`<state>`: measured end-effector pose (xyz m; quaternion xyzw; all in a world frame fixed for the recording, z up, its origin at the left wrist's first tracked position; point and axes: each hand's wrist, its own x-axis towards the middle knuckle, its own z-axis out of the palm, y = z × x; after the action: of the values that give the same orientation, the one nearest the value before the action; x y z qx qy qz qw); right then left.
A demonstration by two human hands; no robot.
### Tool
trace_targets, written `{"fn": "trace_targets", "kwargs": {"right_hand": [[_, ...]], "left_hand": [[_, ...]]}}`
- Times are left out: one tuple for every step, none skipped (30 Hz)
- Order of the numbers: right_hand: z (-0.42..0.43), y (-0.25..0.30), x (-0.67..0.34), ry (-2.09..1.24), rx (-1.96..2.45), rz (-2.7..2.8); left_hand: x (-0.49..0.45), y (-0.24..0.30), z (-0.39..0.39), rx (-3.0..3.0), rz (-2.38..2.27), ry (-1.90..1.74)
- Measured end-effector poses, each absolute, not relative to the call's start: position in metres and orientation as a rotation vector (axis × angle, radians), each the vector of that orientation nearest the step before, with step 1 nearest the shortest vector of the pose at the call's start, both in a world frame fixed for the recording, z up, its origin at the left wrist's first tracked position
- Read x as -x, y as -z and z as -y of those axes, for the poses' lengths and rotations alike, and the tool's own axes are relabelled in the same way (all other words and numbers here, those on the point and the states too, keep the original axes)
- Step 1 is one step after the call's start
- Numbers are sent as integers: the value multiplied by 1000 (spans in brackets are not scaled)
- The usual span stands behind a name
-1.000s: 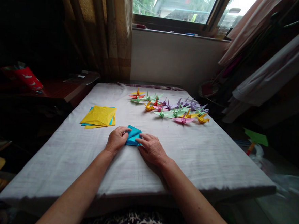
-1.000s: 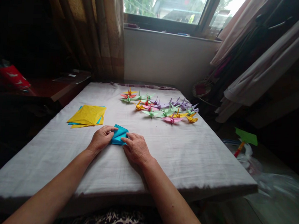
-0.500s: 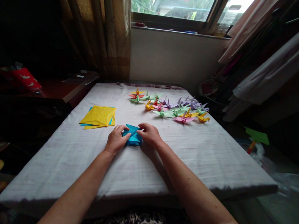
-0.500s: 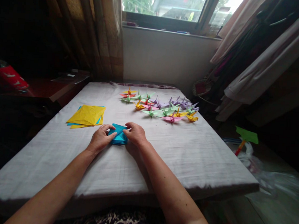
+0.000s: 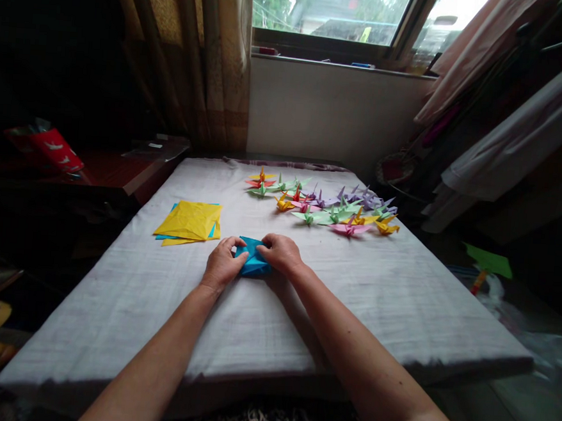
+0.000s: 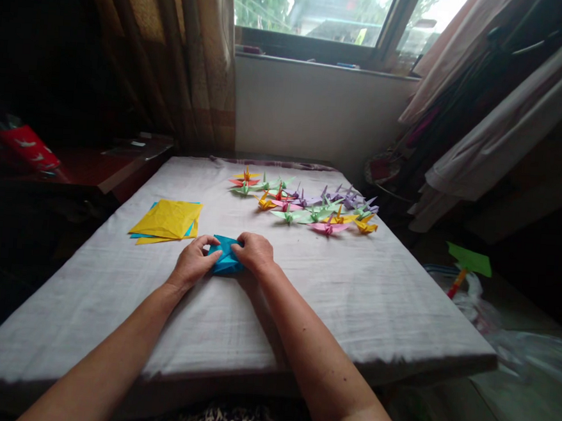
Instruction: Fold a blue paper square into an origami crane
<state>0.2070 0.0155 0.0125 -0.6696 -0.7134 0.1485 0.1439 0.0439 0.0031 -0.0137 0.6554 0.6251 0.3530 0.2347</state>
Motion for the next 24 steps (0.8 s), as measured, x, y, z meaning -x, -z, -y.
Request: {"fn": "trace_targets", "kwargs": {"right_hand": [[-16,-13,-206,-414,1931,2065],[-16,-13,-206,-394,1930,2075],[-15,-14,-205,-369,1922,2087],[-14,-14,-204,-341,1909,2100],[-12,-14,-203,-314,1891,2113],[-11,-14,-202,-289,1868,2125],[-9,-13,-202,-269,1842,2135],[-7,-11,-201,-254,1815,2144],[-6,-10,-201,-245,1786,2150],[-5,-8,-202,-239,1759,2155],[-4,-5,-202,-237,1733,2158],[-2,-3,-203,-236,1710,2159],[-2,-1,-204,-237,1692,2158],[-1,1,-204,-239,1677,2155],[0,2,-205,-242,1667,2151],[1,3,-205,-245,1658,2147],[2,4,-205,-247,1651,2143],[2,5,-206,-253,1640,2139],[3,6,-206,-267,1624,2134],[3,7,-207,-292,1602,2126],[3,8,-208,-323,1577,2114],[3,9,-208,-360,1550,2101],[3,10,-209,-396,1525,2088],[3,11,-210,-428,1504,2078]], "left_hand": [[-44,14,-4,-1789,-1721,-971],[-44,14,-4,-1780,-1727,-974],[-44,14,-5,-1770,-1733,-976],[-44,15,-5,-1760,-1740,-979],[-44,15,-6,-1749,-1748,-982],[-44,15,-6,-1737,-1757,-985],[-44,15,-7,-1726,-1765,-989],[-44,15,-7,-1715,-1774,-993],[-44,15,-7,-1706,-1781,-997],[-43,15,-7,-1699,-1787,-1001],[-43,15,-8,-1693,-1792,-1005],[-43,15,-8,-1688,-1795,-1010],[-43,15,-8,-1684,-1798,-1014],[-43,15,-7,-1681,-1802,-1019],[-43,16,-7,-1678,-1805,-1026],[-43,16,-7,-1674,-1807,-1033],[-43,16,-7,-1670,-1810,-1041],[-43,16,-7,-1666,-1814,-1048],[-43,16,-7,-1663,-1819,-1056],[-43,16,-7,-1661,-1824,-1061],[-43,16,-7,-1663,-1828,-1064],[-43,15,-7,-1669,-1829,-1065],[-42,15,-7,-1680,-1827,-1063],[-42,15,-7,-1693,-1823,-1059]]}}
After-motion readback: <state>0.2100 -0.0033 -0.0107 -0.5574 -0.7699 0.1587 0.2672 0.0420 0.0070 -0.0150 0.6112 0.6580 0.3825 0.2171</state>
